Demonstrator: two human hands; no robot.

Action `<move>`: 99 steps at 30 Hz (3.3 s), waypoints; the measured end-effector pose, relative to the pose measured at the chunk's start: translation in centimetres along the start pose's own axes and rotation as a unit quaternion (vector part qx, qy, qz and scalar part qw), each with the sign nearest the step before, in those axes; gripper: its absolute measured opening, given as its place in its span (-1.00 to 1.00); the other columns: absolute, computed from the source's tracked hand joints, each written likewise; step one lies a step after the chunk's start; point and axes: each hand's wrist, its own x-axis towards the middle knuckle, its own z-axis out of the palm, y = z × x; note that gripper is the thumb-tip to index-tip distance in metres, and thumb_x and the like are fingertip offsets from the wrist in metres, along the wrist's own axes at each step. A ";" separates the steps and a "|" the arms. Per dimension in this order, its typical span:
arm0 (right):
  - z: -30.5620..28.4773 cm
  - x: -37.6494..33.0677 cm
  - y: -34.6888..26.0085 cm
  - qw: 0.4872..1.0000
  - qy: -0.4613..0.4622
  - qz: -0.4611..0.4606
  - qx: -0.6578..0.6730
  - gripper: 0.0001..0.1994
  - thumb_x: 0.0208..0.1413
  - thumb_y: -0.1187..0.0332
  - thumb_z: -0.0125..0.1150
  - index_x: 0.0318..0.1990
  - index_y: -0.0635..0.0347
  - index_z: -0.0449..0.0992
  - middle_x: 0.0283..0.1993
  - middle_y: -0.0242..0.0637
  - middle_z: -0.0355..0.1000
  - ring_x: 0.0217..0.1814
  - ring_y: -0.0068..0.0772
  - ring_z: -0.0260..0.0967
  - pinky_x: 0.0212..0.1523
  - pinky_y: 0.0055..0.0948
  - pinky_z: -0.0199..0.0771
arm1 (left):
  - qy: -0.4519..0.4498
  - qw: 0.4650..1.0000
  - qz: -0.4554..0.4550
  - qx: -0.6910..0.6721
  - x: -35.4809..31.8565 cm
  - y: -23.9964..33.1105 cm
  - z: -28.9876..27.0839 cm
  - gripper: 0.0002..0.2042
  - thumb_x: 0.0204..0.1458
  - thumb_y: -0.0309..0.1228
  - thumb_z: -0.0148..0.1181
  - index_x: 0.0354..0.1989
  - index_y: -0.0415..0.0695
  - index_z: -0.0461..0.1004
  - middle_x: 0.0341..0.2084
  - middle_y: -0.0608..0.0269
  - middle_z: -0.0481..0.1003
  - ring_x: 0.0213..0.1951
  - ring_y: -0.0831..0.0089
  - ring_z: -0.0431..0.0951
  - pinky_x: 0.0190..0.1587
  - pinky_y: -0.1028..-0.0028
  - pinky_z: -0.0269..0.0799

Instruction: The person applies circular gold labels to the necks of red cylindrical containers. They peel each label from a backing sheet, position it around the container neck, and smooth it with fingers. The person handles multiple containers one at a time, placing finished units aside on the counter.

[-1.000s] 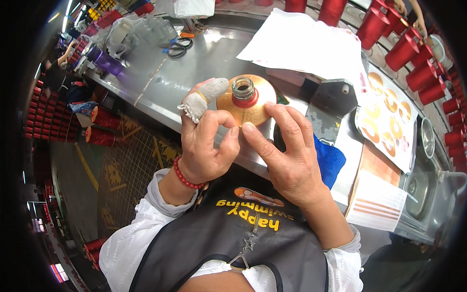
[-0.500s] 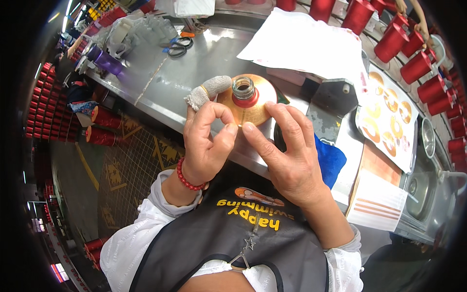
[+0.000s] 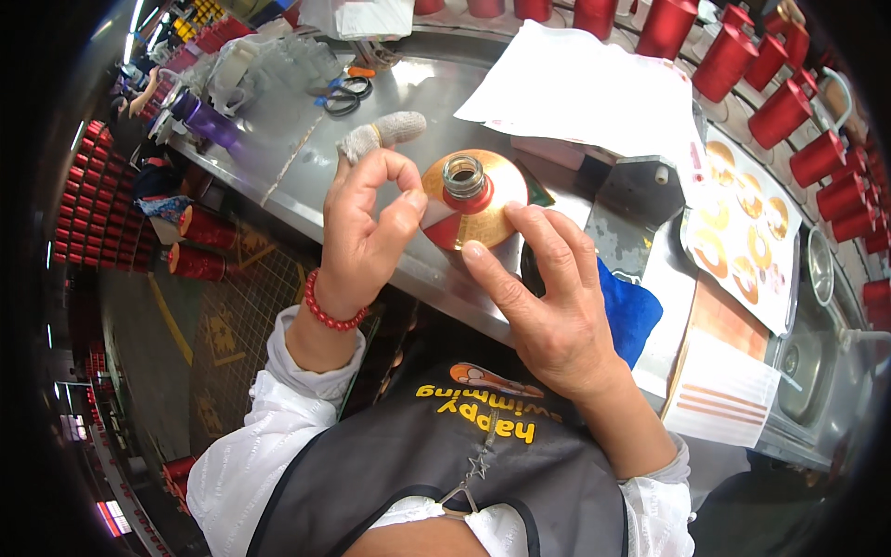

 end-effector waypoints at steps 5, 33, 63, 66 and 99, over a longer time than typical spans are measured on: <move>-0.5 0.4 0.2 1.000 -0.008 -0.005 0.020 -0.49 -0.17 0.60 0.26 0.04 0.01 0.60 0.21 -0.03 0.32 0.21 0.06 0.28 0.17 -0.12 0.38 | -0.015 0.988 0.089 0.127 2.5 -1.7 -1.1 -0.91 -0.02 -0.52 0.15 -0.34 -0.19 0.40 -0.34 0.04 0.41 -0.19 0.05 0.36 -0.07 0.22 0.32; -3.6 10.2 10.1 0.851 -0.257 0.058 0.454 -0.77 0.20 0.29 0.29 -0.14 0.29 0.55 0.00 -0.30 0.43 -0.03 -0.38 0.41 0.02 -0.41 0.43 | -0.074 0.918 0.356 0.161 10.7 4.3 -1.1 -0.89 0.02 -0.55 0.26 -0.28 -0.25 0.50 -0.37 0.18 0.53 -0.27 0.24 0.53 -0.06 0.37 0.39; -1.8 4.6 32.6 0.859 -0.326 0.209 -0.336 -0.74 0.22 0.27 0.06 -0.12 0.23 0.58 -0.02 0.07 0.45 0.10 0.09 0.36 0.11 0.00 0.35 | 0.051 0.891 -0.165 -0.419 -1.1 -8.5 4.7 -0.17 -0.05 -0.21 0.43 0.34 -0.20 0.09 0.10 0.04 0.37 0.08 0.30 0.46 0.13 0.28 0.45; -3.8 2.2 32.3 0.922 -0.180 0.214 -0.267 -0.77 0.19 0.38 0.11 -0.10 0.33 0.53 -0.08 0.09 0.45 0.01 0.12 0.38 0.11 -0.05 0.31 | 0.079 0.860 -0.196 -0.464 1.7 -8.1 2.7 -0.30 0.00 -0.16 0.36 0.25 -0.21 0.20 0.00 0.09 0.44 -0.05 0.36 0.53 -0.04 0.33 0.56; -15.7 -4.7 15.6 0.967 -0.053 0.249 0.031 -0.85 0.15 0.49 0.22 -0.15 0.33 0.53 0.06 -0.12 0.43 0.12 -0.08 0.38 0.11 -0.28 0.37 | -0.039 0.817 -0.185 -0.544 17.6 -3.8 8.2 -0.33 0.13 0.21 0.01 0.10 -0.19 0.40 -0.12 0.06 0.56 -0.20 0.29 0.64 -0.12 0.26 0.63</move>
